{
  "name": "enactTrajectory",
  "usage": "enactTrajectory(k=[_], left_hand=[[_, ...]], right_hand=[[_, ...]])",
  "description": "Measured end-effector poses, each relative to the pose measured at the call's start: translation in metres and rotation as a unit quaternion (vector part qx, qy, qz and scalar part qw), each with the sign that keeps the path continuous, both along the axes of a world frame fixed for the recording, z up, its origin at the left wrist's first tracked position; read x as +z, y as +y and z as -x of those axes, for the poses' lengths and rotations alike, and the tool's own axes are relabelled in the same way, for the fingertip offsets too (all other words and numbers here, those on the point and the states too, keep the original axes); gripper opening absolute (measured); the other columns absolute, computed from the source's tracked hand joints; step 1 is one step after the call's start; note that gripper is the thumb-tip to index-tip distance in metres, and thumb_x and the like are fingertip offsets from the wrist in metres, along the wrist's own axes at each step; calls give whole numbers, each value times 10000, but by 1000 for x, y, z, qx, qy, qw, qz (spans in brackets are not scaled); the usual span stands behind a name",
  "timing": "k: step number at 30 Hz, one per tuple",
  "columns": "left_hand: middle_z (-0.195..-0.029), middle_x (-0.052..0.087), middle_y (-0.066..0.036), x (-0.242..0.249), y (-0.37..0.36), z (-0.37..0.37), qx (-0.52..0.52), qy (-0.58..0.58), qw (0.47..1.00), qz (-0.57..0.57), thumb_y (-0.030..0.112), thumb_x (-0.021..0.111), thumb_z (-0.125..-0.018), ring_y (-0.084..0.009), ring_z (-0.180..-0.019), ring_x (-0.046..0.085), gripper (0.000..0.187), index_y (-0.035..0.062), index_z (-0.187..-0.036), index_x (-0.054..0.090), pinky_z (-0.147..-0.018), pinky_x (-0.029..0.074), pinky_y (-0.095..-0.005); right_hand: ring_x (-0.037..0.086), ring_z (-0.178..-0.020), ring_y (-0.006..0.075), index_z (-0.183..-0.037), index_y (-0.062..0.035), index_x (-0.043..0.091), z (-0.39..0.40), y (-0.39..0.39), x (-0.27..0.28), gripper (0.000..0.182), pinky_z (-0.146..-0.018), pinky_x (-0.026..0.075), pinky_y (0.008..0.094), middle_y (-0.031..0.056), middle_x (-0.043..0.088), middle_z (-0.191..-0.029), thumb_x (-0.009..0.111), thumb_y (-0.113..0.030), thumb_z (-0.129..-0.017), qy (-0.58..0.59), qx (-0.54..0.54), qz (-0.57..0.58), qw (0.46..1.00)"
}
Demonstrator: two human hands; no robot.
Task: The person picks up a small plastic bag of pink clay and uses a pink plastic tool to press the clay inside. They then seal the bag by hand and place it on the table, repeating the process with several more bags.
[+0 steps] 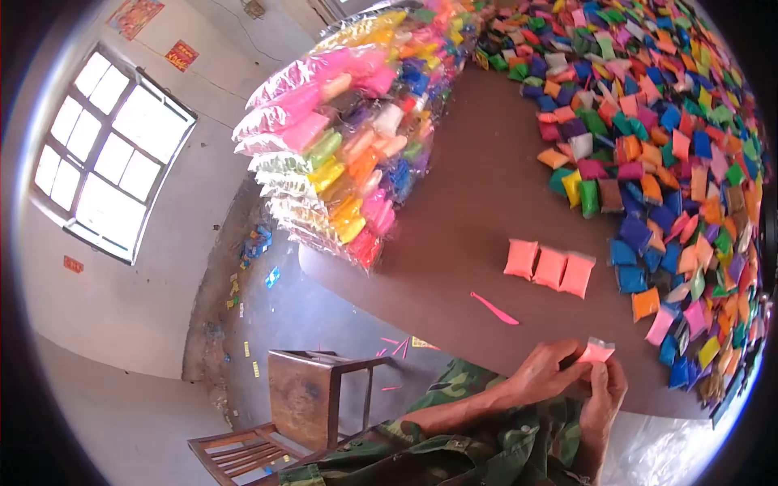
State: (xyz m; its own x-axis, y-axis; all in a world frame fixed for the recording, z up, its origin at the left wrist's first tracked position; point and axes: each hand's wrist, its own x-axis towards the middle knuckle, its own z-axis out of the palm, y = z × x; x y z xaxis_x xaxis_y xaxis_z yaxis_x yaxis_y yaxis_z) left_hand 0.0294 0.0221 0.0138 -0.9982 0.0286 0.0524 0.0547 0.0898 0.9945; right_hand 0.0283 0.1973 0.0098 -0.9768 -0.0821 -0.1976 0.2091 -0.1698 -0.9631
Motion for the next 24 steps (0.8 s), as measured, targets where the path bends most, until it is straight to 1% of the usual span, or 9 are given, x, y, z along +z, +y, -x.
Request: enactTrajectory(k=[4,7,8,10,12,15,19,22,24], left_hand=[[-862,698,-93,-7,-10,-2,6,21,998,53,198,782,-1028,-142,-770,604,254,-43,-1044,704,-662,507,-379],[-875,695,-54,0,-15,-5,-18,-56,998,-29,231,782,-1033,-110,-783,593,274,-33,-1046,706,-661,502,-354],[-870,690,-39,0,-14,-7,-14,-45,997,-58,241,783,-1035,-102,-784,589,279,-27,-1051,709,-658,498,-343],[-860,679,-9,1,-14,-8,-6,-23,993,-118,262,783,-1038,-84,-785,582,288,-16,-1061,715,-650,489,-320],[-845,674,2,7,-28,-10,-16,-64,994,-92,263,778,-1046,-76,-781,577,277,-7,-1075,725,-648,488,-304],[-825,673,9,-3,-34,-12,-2,-83,991,-101,252,771,-1054,-68,-771,570,260,-4,-1066,728,-640,485,-288],[-823,682,6,-24,-40,-16,43,-26,998,-48,226,764,-1061,-64,-773,573,242,-13,-1044,726,-632,485,-283],[-856,702,-11,-28,-52,-22,47,56,995,71,212,762,-1061,-64,-788,587,233,-18,-1087,741,-641,504,-291],[-836,694,-63,-21,-54,-26,58,37,997,-20,214,763,-1054,-83,-734,561,236,-14,-1109,742,-603,474,-316]], right_hand=[[660,-901,100,-1148,29,735,6,-2,-23,367,-827,537,257,22,735,-1005,743,-332,-1081,11,23,43,999],[637,-857,95,-1145,31,737,6,-10,-21,348,-787,526,261,26,737,-992,754,-309,-1076,48,5,45,998],[612,-824,88,-1100,29,753,6,-15,-17,283,-748,512,266,7,722,-941,755,-252,-1068,50,-17,43,998],[596,-815,78,-1065,25,758,8,-11,-15,234,-733,501,265,-9,707,-905,748,-209,-1062,67,-4,-43,997],[557,-803,55,-1020,20,761,8,-11,-14,171,-705,470,255,-34,676,-857,743,-148,-1047,107,20,-154,982],[540,-791,46,-1038,21,755,5,-18,1,156,-689,457,252,-38,660,-849,733,-133,-1045,125,71,-182,973],[548,-799,48,-1051,45,741,5,-36,12,166,-679,462,252,-31,661,-866,693,-114,-1051,100,91,-156,979],[579,-823,51,-1069,43,741,9,-40,14,169,-710,490,253,-13,695,-907,677,-113,-1067,71,105,-109,986],[588,-830,50,-1060,37,743,8,-48,17,163,-721,499,255,-10,703,-915,682,-114,-1068,71,103,-100,987]])
